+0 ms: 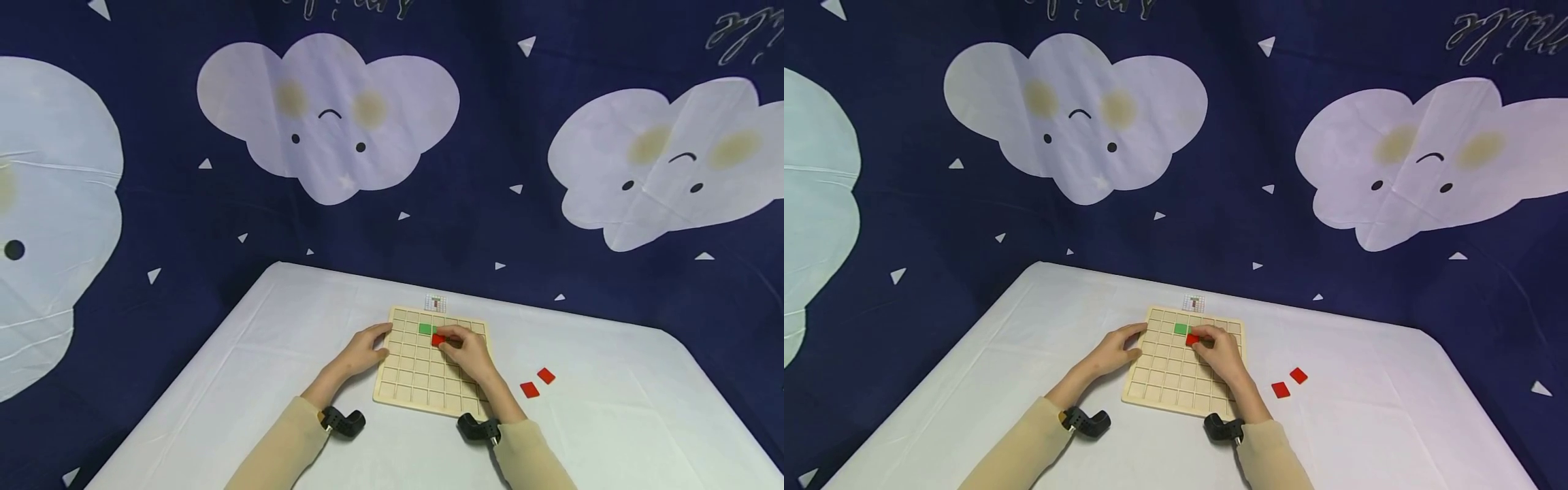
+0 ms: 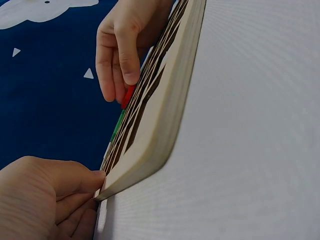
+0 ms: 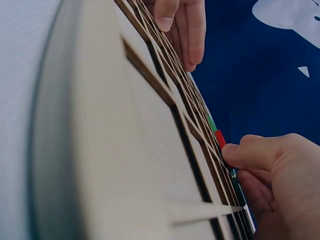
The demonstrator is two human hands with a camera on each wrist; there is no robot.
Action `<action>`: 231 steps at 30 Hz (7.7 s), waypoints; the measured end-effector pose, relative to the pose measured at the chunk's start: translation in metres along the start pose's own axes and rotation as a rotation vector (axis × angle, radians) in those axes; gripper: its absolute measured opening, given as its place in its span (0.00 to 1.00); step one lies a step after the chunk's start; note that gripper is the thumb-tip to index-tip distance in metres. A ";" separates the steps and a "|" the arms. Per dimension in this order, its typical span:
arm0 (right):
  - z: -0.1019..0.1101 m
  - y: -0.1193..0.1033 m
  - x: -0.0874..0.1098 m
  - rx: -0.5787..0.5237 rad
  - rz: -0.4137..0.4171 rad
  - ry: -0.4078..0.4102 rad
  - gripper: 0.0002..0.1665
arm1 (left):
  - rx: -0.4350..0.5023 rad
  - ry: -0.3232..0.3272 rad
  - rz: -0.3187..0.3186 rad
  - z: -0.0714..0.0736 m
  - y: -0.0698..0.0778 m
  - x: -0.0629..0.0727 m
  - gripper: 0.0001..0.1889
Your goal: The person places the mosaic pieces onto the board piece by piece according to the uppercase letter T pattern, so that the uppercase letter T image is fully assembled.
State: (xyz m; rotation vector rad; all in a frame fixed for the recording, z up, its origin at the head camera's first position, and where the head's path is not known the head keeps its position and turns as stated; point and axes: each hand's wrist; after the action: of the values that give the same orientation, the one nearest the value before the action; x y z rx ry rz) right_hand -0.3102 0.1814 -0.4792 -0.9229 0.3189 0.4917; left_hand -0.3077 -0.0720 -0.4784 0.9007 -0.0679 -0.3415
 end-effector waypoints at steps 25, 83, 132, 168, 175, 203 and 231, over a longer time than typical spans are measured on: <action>0.038 -0.035 -0.008 -0.200 -0.048 0.091 0.21 | 0.017 -0.008 0.012 0.000 0.000 -0.004 0.30; 0.167 0.029 0.079 0.141 -0.054 0.311 0.20 | 0.035 -0.014 0.035 0.001 0.003 -0.002 0.29; 0.009 -0.009 0.024 -0.071 0.003 -0.061 0.18 | 0.007 -0.012 0.033 0.000 0.002 -0.001 0.30; 0.127 -0.022 0.052 -0.303 -0.047 -0.100 0.24 | 0.012 -0.033 0.033 -0.007 0.002 -0.002 0.29; 0.166 -0.005 0.103 -0.184 -0.128 -0.046 0.24 | 0.026 -0.059 0.005 -0.011 0.008 -0.007 0.29; 0.118 0.023 0.117 0.074 -0.107 -0.024 0.20 | 0.044 0.020 0.021 0.009 -0.015 0.010 0.29; 0.128 -0.013 0.068 -0.090 -0.063 0.121 0.22 | 0.047 0.009 0.051 0.008 -0.018 0.006 0.29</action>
State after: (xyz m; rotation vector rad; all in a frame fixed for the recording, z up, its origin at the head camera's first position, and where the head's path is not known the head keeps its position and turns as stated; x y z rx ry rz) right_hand -0.2392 0.2983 -0.4290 -1.0497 0.3783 0.3954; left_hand -0.3086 -0.0905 -0.4876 0.9450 -0.0905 -0.2889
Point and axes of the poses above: each hand's wrist, its own x-axis away from the middle knuckle, its own z-axis out of the back of the hand, y = z × x, and after that the axes turned 10 degrees about z, right-handed
